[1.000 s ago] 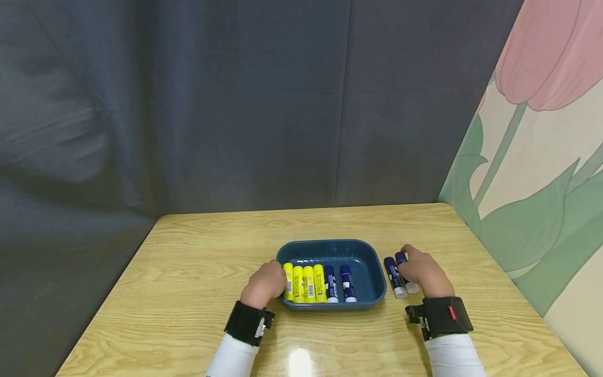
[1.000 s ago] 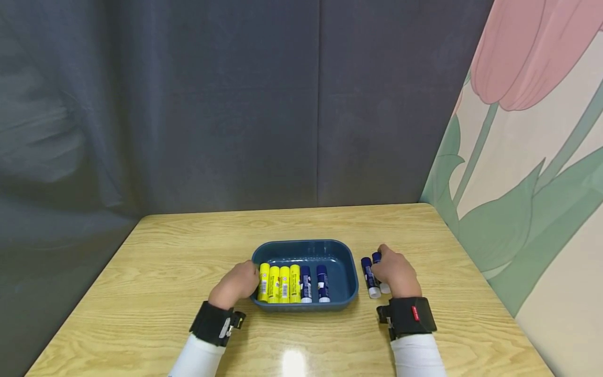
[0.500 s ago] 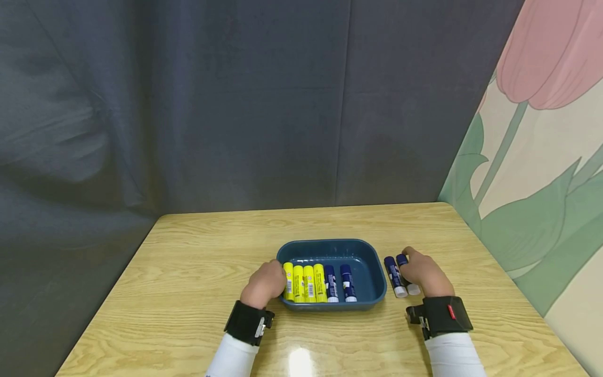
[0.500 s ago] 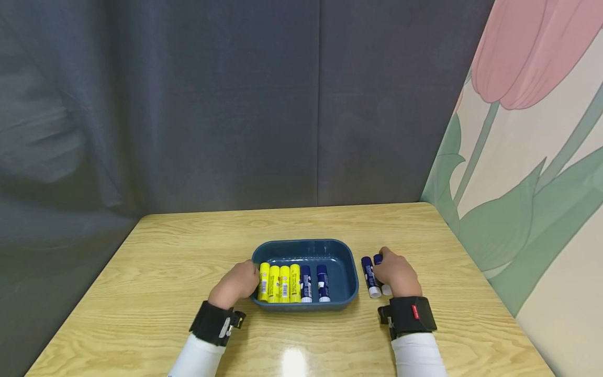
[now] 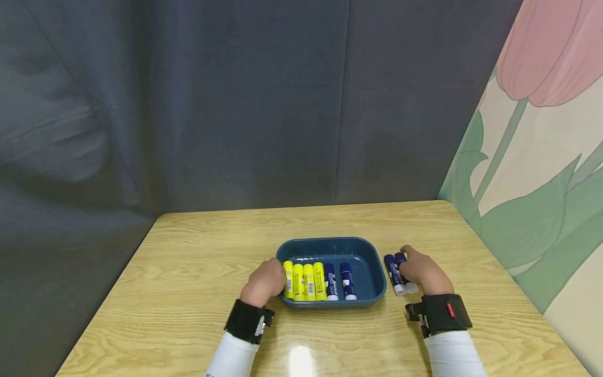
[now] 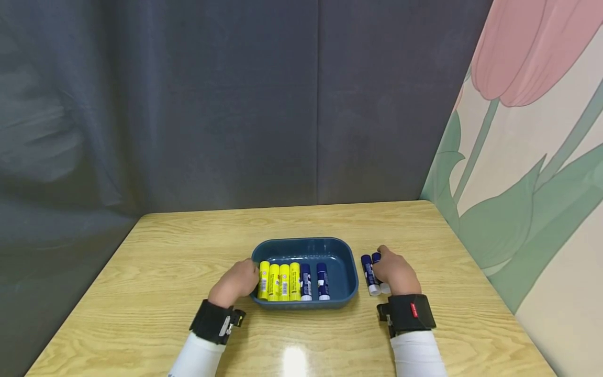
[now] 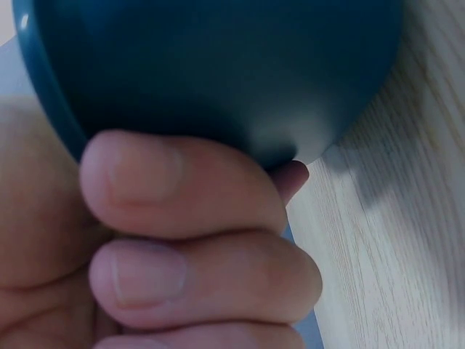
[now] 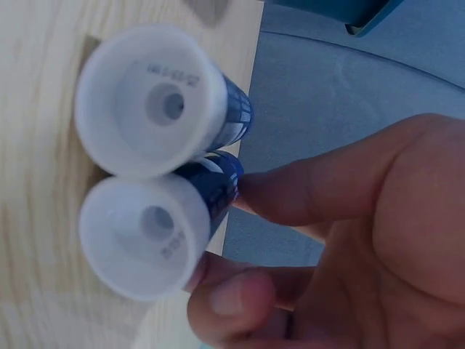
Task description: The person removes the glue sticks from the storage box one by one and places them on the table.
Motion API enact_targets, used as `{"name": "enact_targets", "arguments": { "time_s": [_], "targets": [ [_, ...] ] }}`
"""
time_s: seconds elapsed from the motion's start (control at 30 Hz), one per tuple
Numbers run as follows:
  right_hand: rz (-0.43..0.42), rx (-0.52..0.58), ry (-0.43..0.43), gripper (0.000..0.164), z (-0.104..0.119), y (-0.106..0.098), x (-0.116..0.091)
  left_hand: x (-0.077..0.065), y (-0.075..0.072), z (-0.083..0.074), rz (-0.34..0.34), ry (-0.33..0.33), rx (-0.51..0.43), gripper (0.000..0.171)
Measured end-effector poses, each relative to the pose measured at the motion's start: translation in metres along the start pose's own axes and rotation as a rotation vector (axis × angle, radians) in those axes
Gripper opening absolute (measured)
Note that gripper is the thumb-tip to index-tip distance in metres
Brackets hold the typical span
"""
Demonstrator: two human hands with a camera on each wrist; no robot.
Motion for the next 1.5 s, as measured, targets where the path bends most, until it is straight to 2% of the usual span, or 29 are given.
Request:
{"name": "enact_targets", "arguments": {
  "time_s": [0.73,1.03,1.5],
  "targets": [
    [-0.005,-0.03,-0.014,0.054,0.0041,-0.0028,-0.0011,-0.0021,-0.0023,-0.0026,-0.011,-0.021,0.026,0.018],
    [-0.008,0.018,-0.053,0.055,0.0039,-0.0022,-0.002,-0.0018,-0.0017,-0.0021,-0.004,-0.029,0.03,0.018],
    [-0.023,-0.003,-0.04,0.054,0.0078,-0.0082,-0.0057,-0.0028,-0.0035,-0.0028,-0.009,-0.021,0.027,0.019]
  ]
}}
Point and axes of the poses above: each hand's wrist, its own x-axis towards the middle knuckle, its own y-axis out of the palm, z = x × y, the point moved 5 cm from there along x, towards the middle knuckle, and after that the axes turned 10 degrees about -y, right-handed, at the moved point
